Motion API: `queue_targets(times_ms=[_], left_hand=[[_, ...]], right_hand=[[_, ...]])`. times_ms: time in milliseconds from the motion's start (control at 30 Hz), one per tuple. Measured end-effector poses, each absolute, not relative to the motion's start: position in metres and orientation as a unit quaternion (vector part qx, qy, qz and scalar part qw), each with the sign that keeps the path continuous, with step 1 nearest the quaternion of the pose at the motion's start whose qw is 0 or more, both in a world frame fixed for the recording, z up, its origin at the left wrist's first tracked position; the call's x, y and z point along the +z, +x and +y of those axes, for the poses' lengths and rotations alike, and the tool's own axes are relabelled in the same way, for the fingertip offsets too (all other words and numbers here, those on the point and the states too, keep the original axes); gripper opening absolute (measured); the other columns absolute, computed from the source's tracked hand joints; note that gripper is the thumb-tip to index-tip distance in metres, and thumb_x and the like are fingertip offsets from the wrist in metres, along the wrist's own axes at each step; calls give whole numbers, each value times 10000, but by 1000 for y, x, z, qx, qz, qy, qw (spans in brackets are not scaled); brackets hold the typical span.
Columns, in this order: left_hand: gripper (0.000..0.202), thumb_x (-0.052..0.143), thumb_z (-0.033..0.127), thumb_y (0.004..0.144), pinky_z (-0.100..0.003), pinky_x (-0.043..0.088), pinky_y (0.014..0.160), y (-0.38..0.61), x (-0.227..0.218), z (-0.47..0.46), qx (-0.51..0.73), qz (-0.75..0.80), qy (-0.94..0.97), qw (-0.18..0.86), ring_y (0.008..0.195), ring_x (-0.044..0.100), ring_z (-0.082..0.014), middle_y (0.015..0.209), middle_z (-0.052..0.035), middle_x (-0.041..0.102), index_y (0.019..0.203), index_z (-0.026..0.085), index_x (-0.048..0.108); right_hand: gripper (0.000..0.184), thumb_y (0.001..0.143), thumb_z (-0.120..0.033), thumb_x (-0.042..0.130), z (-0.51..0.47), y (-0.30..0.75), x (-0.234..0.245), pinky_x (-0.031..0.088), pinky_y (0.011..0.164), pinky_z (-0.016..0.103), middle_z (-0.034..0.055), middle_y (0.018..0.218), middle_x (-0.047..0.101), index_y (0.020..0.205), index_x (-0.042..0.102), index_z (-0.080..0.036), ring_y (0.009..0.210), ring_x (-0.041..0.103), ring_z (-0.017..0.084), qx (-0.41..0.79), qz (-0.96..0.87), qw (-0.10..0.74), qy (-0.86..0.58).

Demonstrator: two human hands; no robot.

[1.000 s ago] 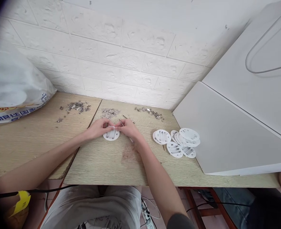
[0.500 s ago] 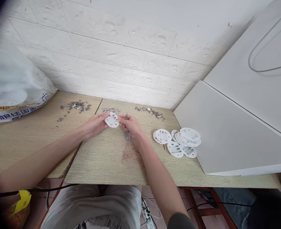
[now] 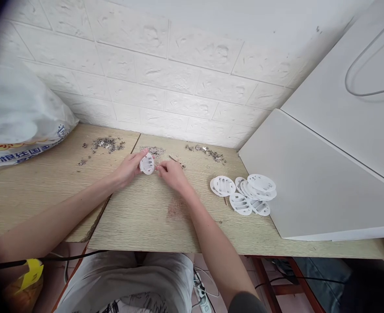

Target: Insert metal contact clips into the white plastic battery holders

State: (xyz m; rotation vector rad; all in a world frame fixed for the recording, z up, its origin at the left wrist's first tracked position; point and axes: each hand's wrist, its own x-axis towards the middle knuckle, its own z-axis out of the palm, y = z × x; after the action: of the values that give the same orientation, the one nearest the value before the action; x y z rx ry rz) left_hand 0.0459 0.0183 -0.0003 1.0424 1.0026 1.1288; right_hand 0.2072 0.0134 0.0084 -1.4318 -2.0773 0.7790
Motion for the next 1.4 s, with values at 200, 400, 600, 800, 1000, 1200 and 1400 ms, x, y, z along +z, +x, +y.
queue_targets(times_ms=[200,400,600,800,1000,1200,1400], left_hand=[[436,608,586,745,-282,485,659,46,0,18,487,444,460,596,643,555,-131,709,-38,601,743,150,611],[459,629,605,721,-283,483,669,47,-2,18,486,441,466,594,644,541,-123,693,-23,579,733,146,604],[500,652,638,670,-289,468,670,48,0,15,486,448,474,582,664,545,-136,682,-30,582,665,145,573],[514,669,645,642,-281,446,617,51,4,13,483,460,488,563,611,530,-126,651,-12,562,698,141,589],[499,651,644,667,-259,414,583,52,-4,15,480,474,523,521,578,511,-114,627,4,549,711,152,578],[477,672,623,657,-249,399,570,53,-6,14,487,489,526,498,593,510,-121,625,-9,566,691,154,592],[474,675,606,671,-256,433,614,52,1,13,485,458,481,569,614,523,-118,659,-16,577,716,141,594]], right_hand=[[236,836,-236,489,13,206,5,278,570,242,-15,579,552,683,652,-160,539,416,106,248,-771,247,-532],[223,827,-223,502,12,205,2,281,586,243,1,618,594,684,661,-161,566,439,110,221,-773,260,-535],[238,829,-221,477,10,203,2,261,563,247,-9,574,549,650,625,-168,535,403,107,209,-780,252,-534],[236,832,-191,467,6,198,4,238,559,259,10,585,531,623,574,-168,535,364,112,149,-782,227,-561],[255,820,-154,450,1,191,3,200,552,277,51,637,562,593,566,-166,557,379,129,86,-789,208,-572],[275,818,-139,413,-1,187,3,194,544,287,71,674,594,619,602,-160,573,415,139,55,-796,182,-575],[274,851,-185,437,1,191,3,213,543,283,81,735,644,679,648,-153,619,475,148,50,-804,198,-558]])
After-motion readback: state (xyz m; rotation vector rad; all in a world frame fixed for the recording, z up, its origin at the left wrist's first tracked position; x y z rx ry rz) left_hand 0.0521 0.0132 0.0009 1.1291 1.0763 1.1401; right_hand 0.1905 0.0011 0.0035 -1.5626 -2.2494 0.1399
